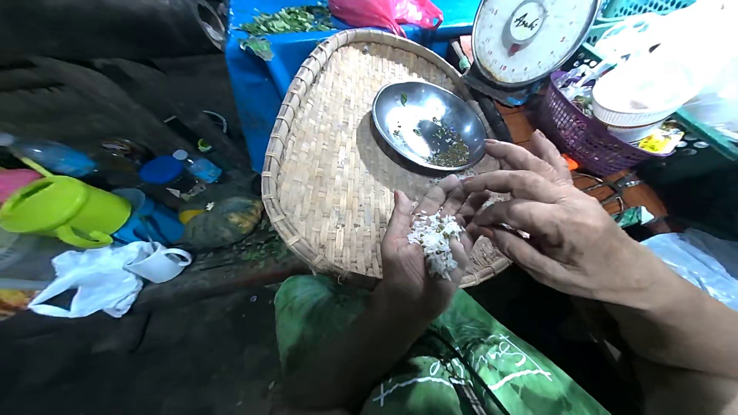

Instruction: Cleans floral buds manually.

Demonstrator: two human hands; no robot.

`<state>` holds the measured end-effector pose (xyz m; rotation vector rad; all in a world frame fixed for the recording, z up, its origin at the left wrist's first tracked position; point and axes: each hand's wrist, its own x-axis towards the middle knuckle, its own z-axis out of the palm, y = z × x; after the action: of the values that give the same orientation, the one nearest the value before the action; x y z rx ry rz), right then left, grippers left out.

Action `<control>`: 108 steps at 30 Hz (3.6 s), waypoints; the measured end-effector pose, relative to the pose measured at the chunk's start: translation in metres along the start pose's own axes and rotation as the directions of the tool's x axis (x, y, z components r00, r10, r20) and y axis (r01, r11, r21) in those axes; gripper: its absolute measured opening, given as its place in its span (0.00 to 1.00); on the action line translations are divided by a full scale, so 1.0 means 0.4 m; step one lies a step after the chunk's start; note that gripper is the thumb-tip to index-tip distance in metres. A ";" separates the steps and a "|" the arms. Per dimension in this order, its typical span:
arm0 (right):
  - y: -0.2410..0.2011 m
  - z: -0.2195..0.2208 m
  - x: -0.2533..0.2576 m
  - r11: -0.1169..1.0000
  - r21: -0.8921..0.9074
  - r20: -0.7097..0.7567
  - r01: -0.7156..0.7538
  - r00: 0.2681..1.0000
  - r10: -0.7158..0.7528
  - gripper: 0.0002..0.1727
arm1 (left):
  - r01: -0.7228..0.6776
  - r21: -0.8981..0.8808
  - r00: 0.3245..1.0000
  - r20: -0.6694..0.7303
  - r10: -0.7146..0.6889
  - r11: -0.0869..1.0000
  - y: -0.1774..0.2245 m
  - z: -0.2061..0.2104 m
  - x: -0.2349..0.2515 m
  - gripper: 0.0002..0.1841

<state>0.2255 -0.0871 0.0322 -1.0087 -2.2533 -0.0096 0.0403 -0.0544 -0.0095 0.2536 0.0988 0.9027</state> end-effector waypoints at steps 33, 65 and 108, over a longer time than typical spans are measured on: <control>-0.054 0.077 -0.026 0.992 -0.064 0.343 0.109 0.936 -0.081 0.43 | -0.090 0.120 0.991 -0.084 0.100 0.989 0.010 -0.010 -0.001 0.31; 0.017 0.078 -0.006 1.000 -0.010 -0.041 0.008 0.999 -0.009 0.13 | -0.032 -0.020 0.999 -0.003 0.032 0.999 -0.001 -0.013 0.008 0.42; 0.002 0.047 -0.002 1.000 0.023 -0.028 -0.001 1.000 0.001 0.13 | 0.058 0.017 0.997 0.054 -0.058 0.998 -0.002 -0.014 0.001 0.39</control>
<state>0.2158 -0.0823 0.0170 -0.9917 -2.2225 0.0019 0.0401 -0.0535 -0.0153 0.2885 0.0625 0.8370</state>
